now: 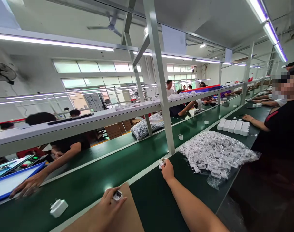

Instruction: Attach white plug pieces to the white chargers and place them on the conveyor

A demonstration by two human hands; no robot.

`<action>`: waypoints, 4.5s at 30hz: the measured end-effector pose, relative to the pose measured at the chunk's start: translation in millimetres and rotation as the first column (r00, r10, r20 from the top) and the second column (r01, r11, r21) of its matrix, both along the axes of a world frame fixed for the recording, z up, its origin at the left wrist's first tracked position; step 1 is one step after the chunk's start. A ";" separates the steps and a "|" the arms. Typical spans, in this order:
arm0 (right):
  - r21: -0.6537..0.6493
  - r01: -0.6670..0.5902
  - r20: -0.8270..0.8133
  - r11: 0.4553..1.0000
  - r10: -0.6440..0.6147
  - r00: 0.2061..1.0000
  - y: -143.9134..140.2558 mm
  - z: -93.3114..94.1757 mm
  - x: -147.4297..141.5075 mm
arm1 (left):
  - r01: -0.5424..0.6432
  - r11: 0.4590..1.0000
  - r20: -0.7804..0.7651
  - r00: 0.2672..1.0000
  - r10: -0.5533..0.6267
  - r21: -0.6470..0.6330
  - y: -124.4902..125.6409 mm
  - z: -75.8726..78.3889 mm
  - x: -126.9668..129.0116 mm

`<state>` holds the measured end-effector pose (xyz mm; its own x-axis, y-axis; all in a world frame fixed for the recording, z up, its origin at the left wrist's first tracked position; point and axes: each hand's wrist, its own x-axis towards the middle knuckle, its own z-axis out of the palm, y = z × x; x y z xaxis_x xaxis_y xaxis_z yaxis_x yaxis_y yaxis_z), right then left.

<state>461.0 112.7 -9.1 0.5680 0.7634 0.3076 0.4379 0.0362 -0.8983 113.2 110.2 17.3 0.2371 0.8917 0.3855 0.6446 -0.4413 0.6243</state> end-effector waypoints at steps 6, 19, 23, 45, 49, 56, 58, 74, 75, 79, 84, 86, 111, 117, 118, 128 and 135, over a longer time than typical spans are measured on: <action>0.012 -0.138 -0.202 0.990 0.137 0.970 -6.3 19.4 -18.7 | 0.113 0.992 -0.053 0.992 -0.116 -0.061 -69.9 -6.8 33.6; -0.026 -0.755 -0.566 0.655 0.613 0.551 -41.2 44.7 -81.7 | 0.259 0.930 0.421 0.897 -0.132 -0.262 -73.3 -34.5 18.1; -0.025 -0.791 -0.599 0.611 0.625 0.501 -57.3 40.2 -104.8 | 0.185 0.944 0.374 0.924 -0.073 -0.272 -71.9 -32.5 17.9; -0.104 -0.698 0.077 0.709 0.705 0.705 -84.6 29.7 -126.1 | 0.190 0.968 0.347 0.930 -0.123 -0.165 -73.3 -35.6 15.5; -0.129 -0.721 0.010 0.681 0.728 0.686 -89.5 29.3 -126.3 | 0.187 0.975 0.298 0.943 -0.145 -0.120 -72.6 -40.4 15.5; 0.001 -0.685 -0.025 0.729 0.685 0.728 -83.1 37.6 -119.3 | 0.302 0.923 0.330 0.919 -0.216 -0.238 -74.6 -27.4 16.4; 0.032 -0.704 -0.183 0.710 0.696 0.694 -77.6 38.7 -116.0 | 0.406 0.888 0.389 0.870 -0.304 -0.214 -73.9 -25.4 15.4; 0.112 -0.761 -0.126 0.639 0.769 0.627 -77.0 35.9 -124.3 | 0.358 0.923 0.287 0.907 -0.308 -0.141 -64.5 -24.0 14.0; 0.112 -0.770 -0.108 0.628 0.778 0.619 -77.7 35.9 -124.2 | 0.359 0.923 0.287 0.907 -0.309 -0.137 -64.2 -24.1 14.4; 0.097 -0.808 -0.018 0.581 0.813 0.582 -81.4 39.8 -125.7 | 0.364 0.922 0.287 0.904 -0.317 -0.129 -64.1 -22.8 15.6; 0.040 -0.763 0.314 0.645 0.717 0.622 -85.5 49.8 -128.3 | 0.351 0.924 0.290 0.909 -0.299 -0.149 -63.7 -21.5 15.5; 0.007 -0.750 0.462 0.661 0.663 0.589 -85.0 50.4 -129.4 | 0.355 0.922 0.300 0.906 -0.298 -0.157 -63.1 -22.3 15.3; -0.109 -0.623 0.488 0.774 0.588 0.645 -86.5 31.3 -142.7 | 0.347 0.922 0.306 0.908 -0.285 -0.171 -74.7 -18.9 19.7; 0.036 -0.608 0.393 0.793 0.549 0.738 -89.4 15.7 -145.3 | 0.332 0.922 0.368 0.898 -0.243 -0.201 -75.2 -27.2 19.8; 0.056 -0.610 0.373 0.791 0.550 0.748 -90.4 15.0 -145.8 | 0.330 0.922 0.359 0.901 -0.243 -0.203 -74.5 -27.8 19.5; 0.211 -0.479 0.112 0.852 0.466 0.878 -71.7 -6.8 -143.7 | 0.266 0.919 0.385 0.912 -0.142 -0.292 -63.3 -36.0 23.0; 0.120 -0.395 -0.052 0.911 0.403 0.914 -49.2 -21.4 -141.1 | -0.144 0.946 0.162 0.967 0.197 -0.292 27.2 -6.8 0.7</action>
